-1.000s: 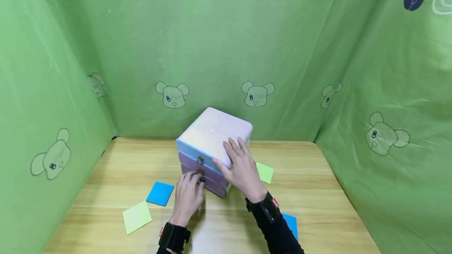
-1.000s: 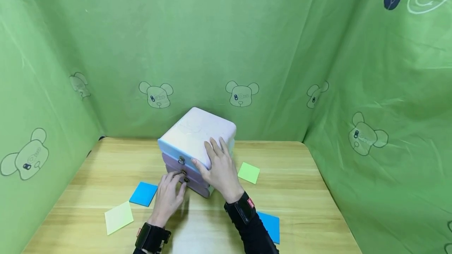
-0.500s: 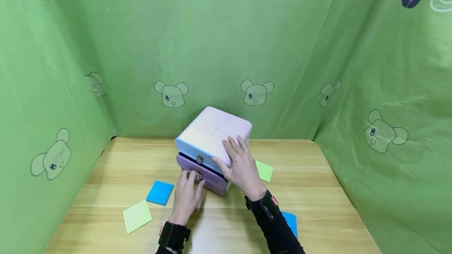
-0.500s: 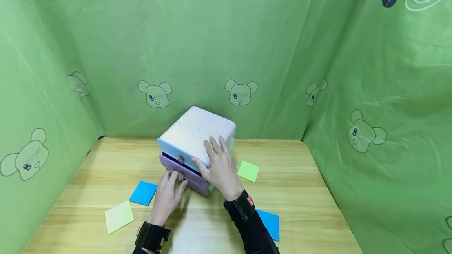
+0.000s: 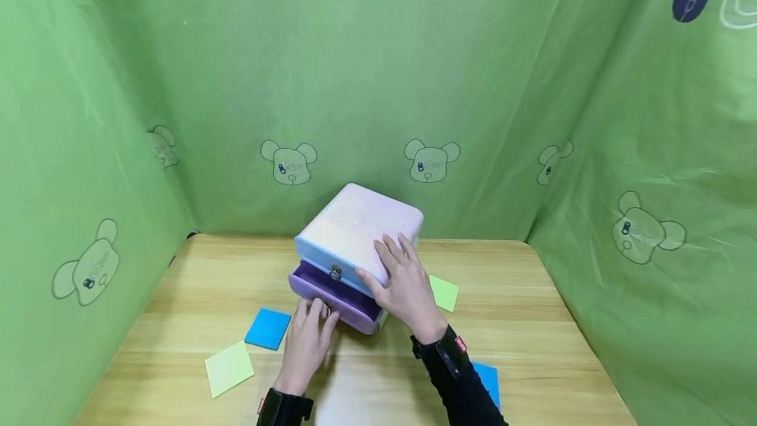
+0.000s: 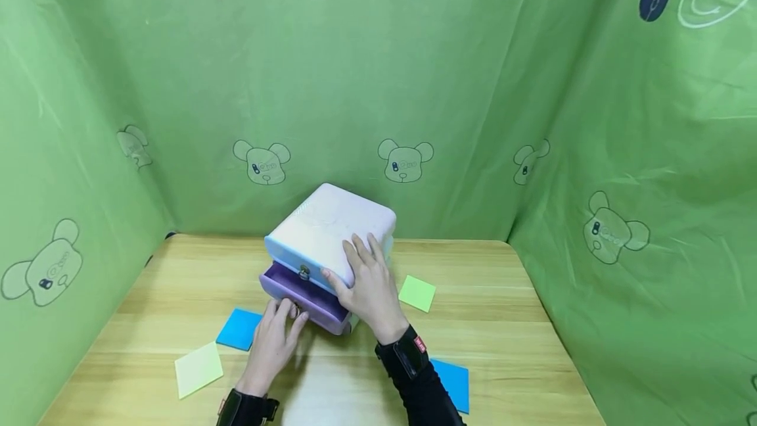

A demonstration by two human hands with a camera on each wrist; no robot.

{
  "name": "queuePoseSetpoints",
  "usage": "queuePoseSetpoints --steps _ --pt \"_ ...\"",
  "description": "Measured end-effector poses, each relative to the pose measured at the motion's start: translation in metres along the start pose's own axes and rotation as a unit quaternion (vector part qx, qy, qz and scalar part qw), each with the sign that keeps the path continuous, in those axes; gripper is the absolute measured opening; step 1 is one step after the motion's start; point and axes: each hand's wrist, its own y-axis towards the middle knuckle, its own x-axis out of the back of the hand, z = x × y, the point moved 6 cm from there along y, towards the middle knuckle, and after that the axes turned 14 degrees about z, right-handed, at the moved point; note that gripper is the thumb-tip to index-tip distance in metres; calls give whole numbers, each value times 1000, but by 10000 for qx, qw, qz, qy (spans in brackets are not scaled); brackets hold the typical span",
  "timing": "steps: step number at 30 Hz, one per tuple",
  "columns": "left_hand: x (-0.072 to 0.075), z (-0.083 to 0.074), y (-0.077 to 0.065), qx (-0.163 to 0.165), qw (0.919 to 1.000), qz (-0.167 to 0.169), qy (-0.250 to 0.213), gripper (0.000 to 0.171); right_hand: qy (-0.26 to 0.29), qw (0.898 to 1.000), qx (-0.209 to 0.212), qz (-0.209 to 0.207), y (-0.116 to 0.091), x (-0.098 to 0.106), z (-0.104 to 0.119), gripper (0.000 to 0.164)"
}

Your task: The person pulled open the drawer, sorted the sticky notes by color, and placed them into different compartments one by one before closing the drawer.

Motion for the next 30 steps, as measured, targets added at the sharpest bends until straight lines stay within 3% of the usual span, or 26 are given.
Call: queuePoseSetpoints --steps 9,30 --pt "5 1 -7 -122 9998 -67 141 26 4 10000 -2 -49 1 3 0 69" --pt "17 9 -28 43 9996 281 -56 29 194 9998 -60 34 2 1 -1 70"
